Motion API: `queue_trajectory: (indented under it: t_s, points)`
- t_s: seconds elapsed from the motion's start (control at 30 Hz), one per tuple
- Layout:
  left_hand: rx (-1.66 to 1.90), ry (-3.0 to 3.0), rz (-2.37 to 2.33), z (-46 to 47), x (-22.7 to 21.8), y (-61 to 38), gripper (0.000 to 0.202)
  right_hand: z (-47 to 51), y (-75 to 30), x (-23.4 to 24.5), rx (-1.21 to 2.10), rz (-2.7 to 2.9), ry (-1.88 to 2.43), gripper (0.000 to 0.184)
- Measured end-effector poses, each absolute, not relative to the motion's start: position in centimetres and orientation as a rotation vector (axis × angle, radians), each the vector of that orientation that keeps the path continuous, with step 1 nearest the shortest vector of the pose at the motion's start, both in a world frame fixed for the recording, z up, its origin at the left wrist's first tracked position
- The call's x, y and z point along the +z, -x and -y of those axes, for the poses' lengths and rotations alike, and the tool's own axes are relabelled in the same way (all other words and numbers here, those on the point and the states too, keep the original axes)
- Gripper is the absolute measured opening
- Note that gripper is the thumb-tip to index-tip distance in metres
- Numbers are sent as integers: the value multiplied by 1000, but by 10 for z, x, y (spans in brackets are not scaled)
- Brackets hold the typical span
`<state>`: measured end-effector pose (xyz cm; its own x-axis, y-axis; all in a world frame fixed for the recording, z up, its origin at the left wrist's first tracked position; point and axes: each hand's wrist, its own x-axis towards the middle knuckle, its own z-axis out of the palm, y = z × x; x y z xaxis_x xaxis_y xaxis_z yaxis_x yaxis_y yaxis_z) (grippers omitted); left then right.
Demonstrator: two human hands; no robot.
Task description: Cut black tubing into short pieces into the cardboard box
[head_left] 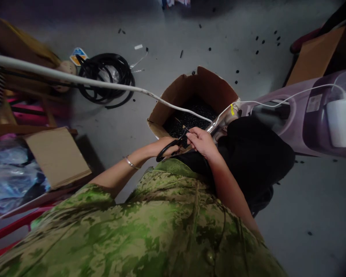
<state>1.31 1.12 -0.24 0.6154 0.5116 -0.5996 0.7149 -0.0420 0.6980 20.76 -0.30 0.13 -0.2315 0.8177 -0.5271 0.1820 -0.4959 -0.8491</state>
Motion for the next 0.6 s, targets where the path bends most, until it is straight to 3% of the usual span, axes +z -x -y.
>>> queue_trajectory:
  t_s: [0.27, 0.6]
  points:
    - [-273, -1929, -1112, -4, -20, -3, 29, 3, -209, -4, 1767, 1342, 1515, 13]
    - [-301, -1812, -1176, -5, -6, -16, 27, 1, -212, -3, 1759, 1461, 1532, 30]
